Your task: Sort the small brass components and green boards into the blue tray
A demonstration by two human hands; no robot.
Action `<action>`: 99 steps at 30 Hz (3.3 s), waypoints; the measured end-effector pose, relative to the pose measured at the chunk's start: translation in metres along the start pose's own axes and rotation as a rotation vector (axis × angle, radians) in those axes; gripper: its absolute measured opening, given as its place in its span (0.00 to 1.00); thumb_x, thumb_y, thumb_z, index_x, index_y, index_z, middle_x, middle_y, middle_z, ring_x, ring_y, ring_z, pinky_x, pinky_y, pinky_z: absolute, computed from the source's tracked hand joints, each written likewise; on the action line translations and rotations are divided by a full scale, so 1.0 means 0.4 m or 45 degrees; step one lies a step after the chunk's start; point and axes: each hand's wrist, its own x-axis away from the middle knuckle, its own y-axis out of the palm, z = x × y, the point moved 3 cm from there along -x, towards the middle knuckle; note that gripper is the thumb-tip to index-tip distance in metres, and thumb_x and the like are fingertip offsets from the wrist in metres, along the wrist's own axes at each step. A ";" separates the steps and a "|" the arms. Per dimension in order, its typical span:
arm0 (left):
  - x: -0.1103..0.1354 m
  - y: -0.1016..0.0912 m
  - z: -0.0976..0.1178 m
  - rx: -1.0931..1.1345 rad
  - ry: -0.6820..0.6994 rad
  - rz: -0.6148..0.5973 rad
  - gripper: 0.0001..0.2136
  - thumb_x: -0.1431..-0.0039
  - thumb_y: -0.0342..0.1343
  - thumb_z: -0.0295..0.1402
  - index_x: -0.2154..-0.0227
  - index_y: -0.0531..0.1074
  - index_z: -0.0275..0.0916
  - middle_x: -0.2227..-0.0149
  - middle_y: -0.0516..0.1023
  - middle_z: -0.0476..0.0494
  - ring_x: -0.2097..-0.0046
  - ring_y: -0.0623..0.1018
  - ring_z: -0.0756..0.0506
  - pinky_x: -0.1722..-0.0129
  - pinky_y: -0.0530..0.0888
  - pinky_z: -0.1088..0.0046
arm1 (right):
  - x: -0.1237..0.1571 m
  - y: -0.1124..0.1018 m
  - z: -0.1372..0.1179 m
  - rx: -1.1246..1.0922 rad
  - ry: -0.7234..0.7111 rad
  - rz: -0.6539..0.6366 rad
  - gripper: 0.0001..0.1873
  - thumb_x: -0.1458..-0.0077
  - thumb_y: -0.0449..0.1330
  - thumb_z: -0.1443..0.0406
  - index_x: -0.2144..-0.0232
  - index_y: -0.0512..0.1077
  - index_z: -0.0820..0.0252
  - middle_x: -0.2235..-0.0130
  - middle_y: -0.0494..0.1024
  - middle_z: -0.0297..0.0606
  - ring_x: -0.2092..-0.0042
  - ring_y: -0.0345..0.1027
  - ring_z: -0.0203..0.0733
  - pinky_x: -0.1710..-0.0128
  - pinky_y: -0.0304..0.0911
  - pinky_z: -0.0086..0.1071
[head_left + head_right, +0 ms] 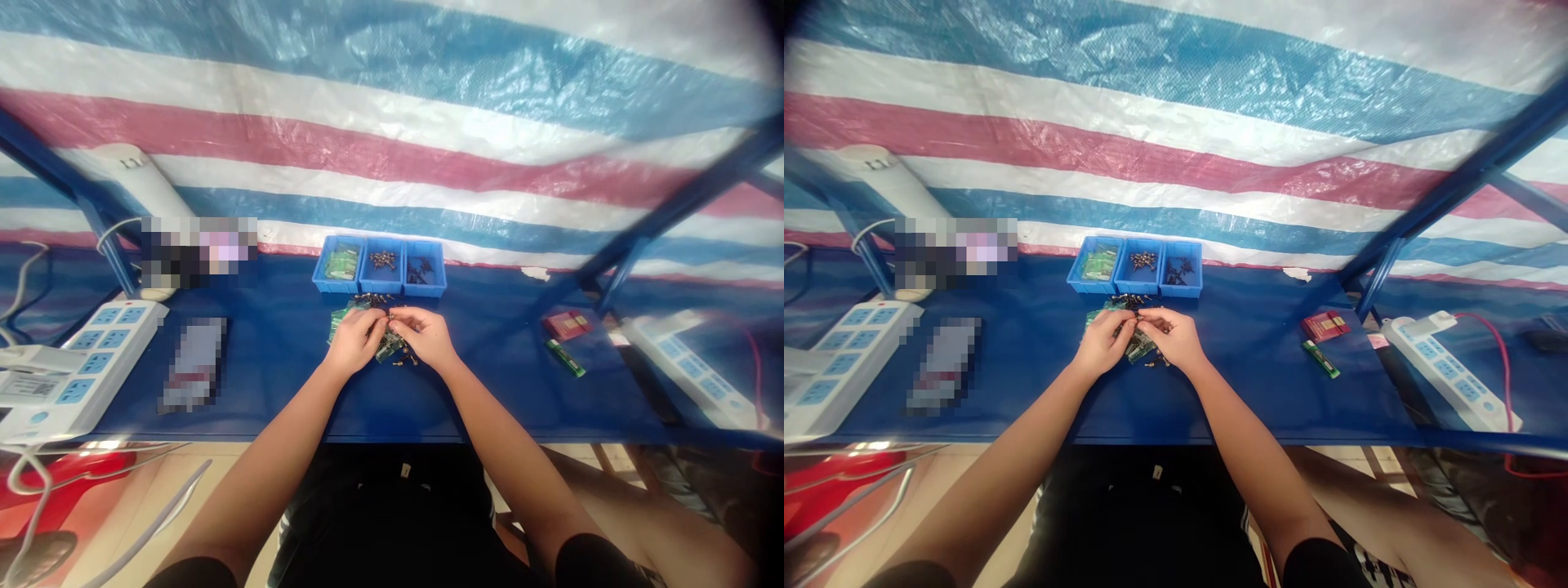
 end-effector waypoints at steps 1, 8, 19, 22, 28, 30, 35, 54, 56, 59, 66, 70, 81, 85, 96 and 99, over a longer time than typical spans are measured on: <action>0.000 0.000 0.000 -0.005 -0.004 -0.007 0.08 0.33 0.47 0.35 0.60 0.71 0.41 0.64 0.78 0.45 0.65 0.75 0.46 0.61 0.70 0.67 | 0.000 -0.001 0.000 0.001 -0.007 0.008 0.16 0.49 0.65 0.58 0.58 0.78 0.57 0.62 0.82 0.40 0.62 0.76 0.43 0.59 0.71 0.36; 0.000 0.003 -0.003 0.018 0.009 -0.005 0.08 0.34 0.49 0.35 0.59 0.71 0.41 0.62 0.79 0.45 0.63 0.76 0.46 0.59 0.70 0.67 | -0.004 -0.005 0.006 0.014 -0.005 0.022 0.15 0.48 0.64 0.58 0.60 0.78 0.58 0.62 0.82 0.40 0.62 0.76 0.42 0.57 0.71 0.36; -0.002 0.006 -0.004 0.035 0.023 -0.021 0.09 0.33 0.48 0.36 0.60 0.72 0.41 0.63 0.79 0.44 0.63 0.77 0.45 0.58 0.70 0.65 | 0.001 -0.005 -0.003 0.008 0.016 0.025 0.16 0.49 0.64 0.58 0.58 0.78 0.58 0.62 0.82 0.40 0.62 0.76 0.42 0.57 0.71 0.36; 0.000 0.005 -0.005 0.024 0.007 -0.019 0.10 0.33 0.47 0.37 0.60 0.72 0.41 0.63 0.79 0.44 0.63 0.76 0.45 0.59 0.70 0.65 | 0.001 -0.005 -0.008 0.043 0.014 0.024 0.15 0.48 0.64 0.58 0.59 0.78 0.58 0.61 0.82 0.40 0.62 0.76 0.42 0.58 0.71 0.36; 0.003 0.003 -0.006 0.059 -0.019 0.040 0.09 0.35 0.51 0.37 0.56 0.72 0.42 0.60 0.79 0.45 0.60 0.77 0.46 0.57 0.72 0.67 | -0.003 -0.002 0.005 0.016 0.022 0.030 0.15 0.48 0.64 0.57 0.60 0.78 0.58 0.61 0.81 0.40 0.61 0.76 0.43 0.57 0.71 0.36; 0.003 0.005 -0.009 0.053 -0.017 0.041 0.08 0.34 0.50 0.36 0.58 0.72 0.41 0.60 0.79 0.44 0.60 0.77 0.46 0.57 0.72 0.67 | -0.002 0.000 0.009 -0.007 0.026 0.020 0.15 0.49 0.64 0.58 0.59 0.78 0.58 0.61 0.81 0.41 0.61 0.76 0.43 0.57 0.71 0.37; 0.004 0.012 -0.014 0.025 -0.050 -0.029 0.09 0.33 0.48 0.37 0.59 0.71 0.39 0.66 0.78 0.45 0.64 0.75 0.46 0.61 0.71 0.68 | 0.005 0.003 0.007 -0.009 0.041 -0.014 0.16 0.49 0.64 0.58 0.59 0.78 0.58 0.62 0.81 0.40 0.62 0.75 0.42 0.59 0.71 0.36; 0.001 -0.006 -0.027 -0.105 -0.177 0.203 0.09 0.36 0.49 0.33 0.61 0.74 0.40 0.65 0.80 0.45 0.64 0.76 0.44 0.61 0.70 0.66 | -0.037 -0.096 0.023 0.682 -0.033 0.322 0.13 0.45 0.56 0.62 0.62 0.78 0.55 0.64 0.80 0.37 0.66 0.72 0.41 0.56 0.67 0.37; 0.001 -0.004 -0.028 -0.097 -0.169 0.180 0.09 0.36 0.48 0.32 0.61 0.73 0.41 0.65 0.80 0.45 0.64 0.76 0.44 0.61 0.70 0.66 | -0.041 -0.135 0.032 0.769 0.066 0.331 0.12 0.46 0.57 0.60 0.65 0.78 0.56 0.69 0.80 0.36 0.69 0.71 0.41 0.60 0.67 0.36; 0.001 -0.004 -0.030 -0.087 -0.162 0.148 0.10 0.35 0.46 0.32 0.60 0.73 0.41 0.66 0.80 0.45 0.64 0.77 0.44 0.60 0.70 0.65 | -0.040 -0.165 0.033 0.887 0.180 0.255 0.11 0.49 0.60 0.57 0.70 0.78 0.56 0.73 0.78 0.36 0.71 0.71 0.41 0.66 0.66 0.34; 0.003 -0.005 -0.033 -0.095 -0.158 0.146 0.10 0.36 0.47 0.32 0.60 0.74 0.41 0.67 0.80 0.45 0.65 0.76 0.44 0.62 0.70 0.66 | -0.019 -0.149 0.025 0.946 0.236 -0.090 0.04 0.53 0.65 0.60 0.74 0.78 0.53 0.73 0.79 0.35 0.73 0.70 0.40 0.74 0.60 0.31; 0.003 -0.002 -0.032 -0.091 -0.147 0.138 0.10 0.36 0.47 0.32 0.61 0.74 0.41 0.65 0.80 0.45 0.64 0.77 0.44 0.61 0.71 0.65 | -0.019 -0.133 0.022 0.925 0.166 -0.009 0.04 0.52 0.62 0.63 0.76 0.77 0.54 0.70 0.79 0.36 0.69 0.71 0.41 0.69 0.63 0.33; -0.003 0.001 -0.002 0.055 0.002 -0.010 0.08 0.39 0.53 0.35 0.61 0.75 0.41 0.70 0.78 0.48 0.68 0.76 0.47 0.59 0.70 0.65 | -0.010 -0.014 0.012 0.125 0.058 0.057 0.14 0.46 0.60 0.59 0.58 0.75 0.57 0.62 0.80 0.38 0.62 0.75 0.40 0.60 0.70 0.34; -0.003 -0.002 0.007 0.119 0.027 -0.014 0.11 0.40 0.56 0.38 0.57 0.73 0.41 0.74 0.75 0.51 0.70 0.75 0.48 0.59 0.70 0.67 | -0.016 -0.021 0.022 -0.134 0.172 0.163 0.15 0.51 0.65 0.57 0.64 0.73 0.58 0.65 0.81 0.39 0.62 0.76 0.43 0.59 0.71 0.35; 0.004 0.003 -0.013 0.057 -0.066 0.031 0.09 0.36 0.52 0.38 0.60 0.73 0.40 0.68 0.78 0.46 0.65 0.76 0.46 0.62 0.72 0.69 | -0.014 -0.004 0.027 -0.207 0.190 0.043 0.17 0.56 0.69 0.55 0.66 0.75 0.59 0.68 0.80 0.38 0.66 0.76 0.42 0.61 0.71 0.36; 0.007 0.006 -0.016 0.059 -0.094 0.007 0.09 0.34 0.49 0.37 0.60 0.72 0.40 0.64 0.78 0.45 0.61 0.75 0.45 0.62 0.72 0.69 | -0.010 -0.002 0.020 -0.162 0.121 0.037 0.18 0.53 0.67 0.56 0.61 0.76 0.58 0.66 0.81 0.39 0.64 0.75 0.41 0.60 0.71 0.36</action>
